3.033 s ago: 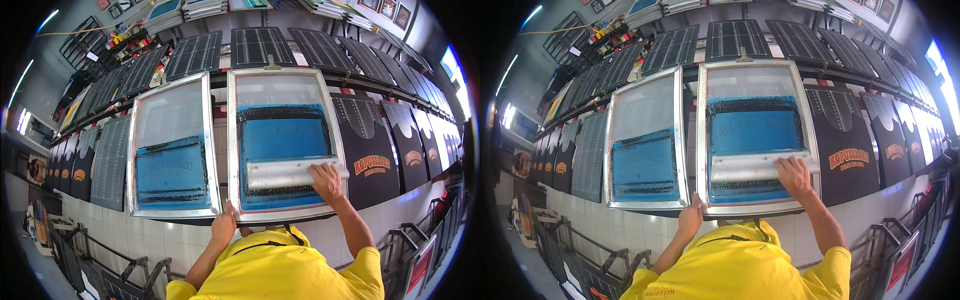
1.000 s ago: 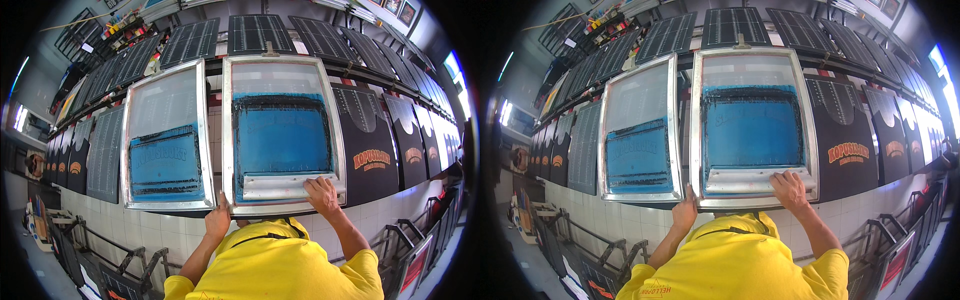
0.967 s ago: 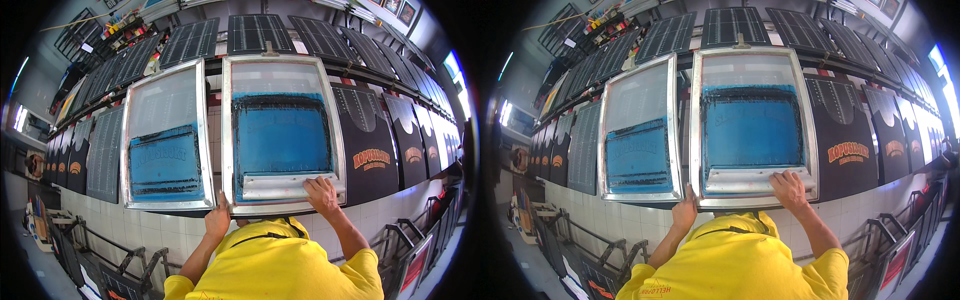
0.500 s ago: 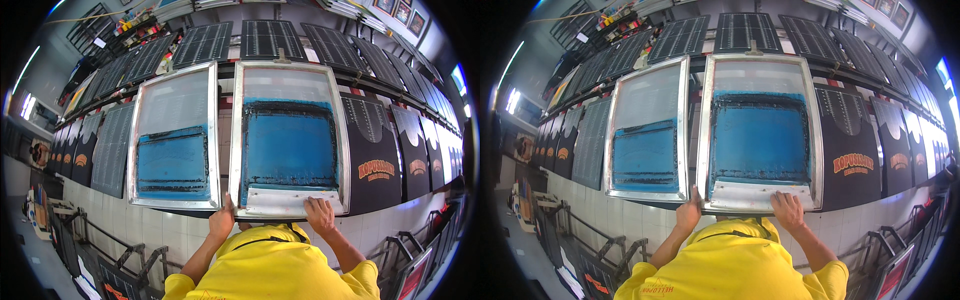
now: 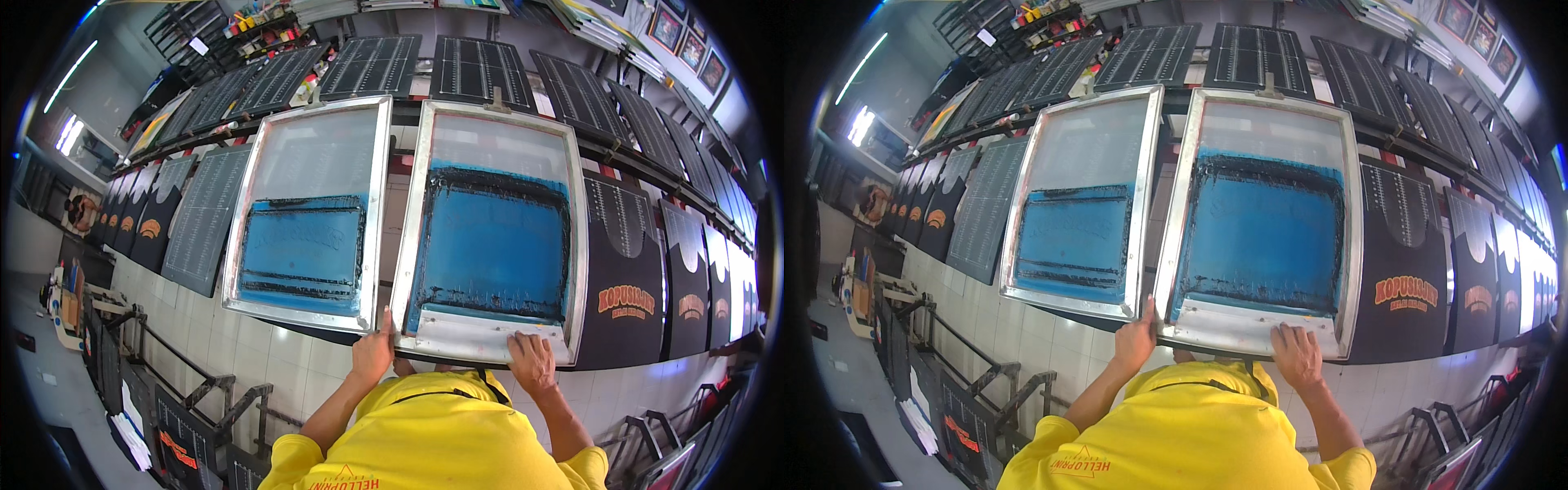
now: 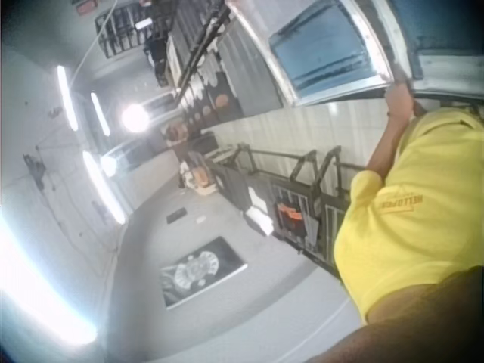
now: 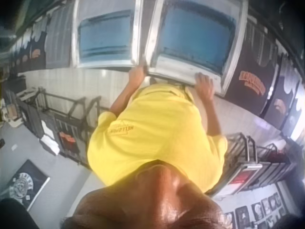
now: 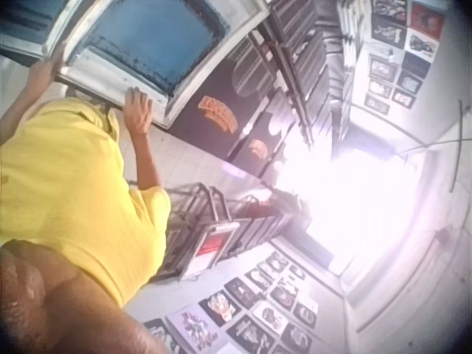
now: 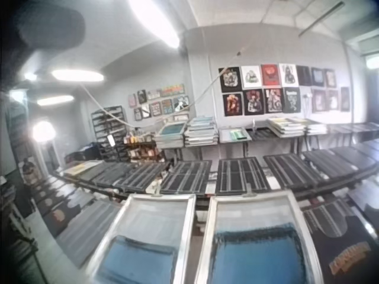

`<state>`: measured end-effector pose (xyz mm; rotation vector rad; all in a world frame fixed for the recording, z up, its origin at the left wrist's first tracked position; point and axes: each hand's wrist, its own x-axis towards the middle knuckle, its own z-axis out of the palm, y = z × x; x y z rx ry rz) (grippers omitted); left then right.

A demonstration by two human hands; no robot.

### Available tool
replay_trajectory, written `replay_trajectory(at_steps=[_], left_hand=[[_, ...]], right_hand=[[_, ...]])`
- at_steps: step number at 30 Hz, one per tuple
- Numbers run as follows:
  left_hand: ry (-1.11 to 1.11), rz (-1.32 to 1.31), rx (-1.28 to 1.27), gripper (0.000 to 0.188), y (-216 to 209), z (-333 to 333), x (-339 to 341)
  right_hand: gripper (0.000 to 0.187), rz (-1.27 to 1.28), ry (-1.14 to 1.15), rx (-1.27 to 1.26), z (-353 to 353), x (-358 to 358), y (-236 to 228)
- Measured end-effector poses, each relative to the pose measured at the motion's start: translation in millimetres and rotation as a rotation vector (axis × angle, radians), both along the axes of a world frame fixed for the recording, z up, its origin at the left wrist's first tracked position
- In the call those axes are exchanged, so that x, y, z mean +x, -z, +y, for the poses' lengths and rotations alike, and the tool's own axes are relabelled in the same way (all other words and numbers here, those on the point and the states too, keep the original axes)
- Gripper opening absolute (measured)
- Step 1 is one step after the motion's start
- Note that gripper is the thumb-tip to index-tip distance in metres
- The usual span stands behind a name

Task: The person performs screen printing on shirts by lowering a mesh frame onto the fabric, applying ink, and using a squeegee to spread the ink across the stencil.

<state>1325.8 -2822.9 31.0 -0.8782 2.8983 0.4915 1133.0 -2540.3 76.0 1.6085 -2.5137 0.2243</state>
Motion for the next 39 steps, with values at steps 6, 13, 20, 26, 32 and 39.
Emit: replay_trajectory(at_steps=[6,13,20,26,32,39], left_hand=[[-0.034,-0.015,0.039,0.062,-3.1,0.3,-3.6],[0.003,0.01,-0.027,0.062,-1.8,4.0,-4.5],[0.018,-0.015,-0.027,0.061,6.2,4.5,-2.8],[0.0,-0.047,0.018,0.062,5.0,3.8,-0.9],[0.014,0.065,-0.042,0.062,16.5,2.4,2.1],[-0.047,0.006,-0.029,0.057,3.5,6.3,-2.2]], right_hand=[[0.039,-0.027,0.006,-0.026,-9.8,-7.9,-11.2],[0.043,0.053,0.057,-0.052,-27.8,-26.0,-11.7],[0.041,-0.023,0.055,-0.052,-19.8,-6.6,5.5],[0.041,-0.045,-0.018,-0.049,-11.3,0.1,-7.9],[0.03,-0.199,0.004,0.006,-26.4,-29.9,-33.2],[0.044,-0.667,0.087,0.274,-68.1,-110.1,-38.8]])
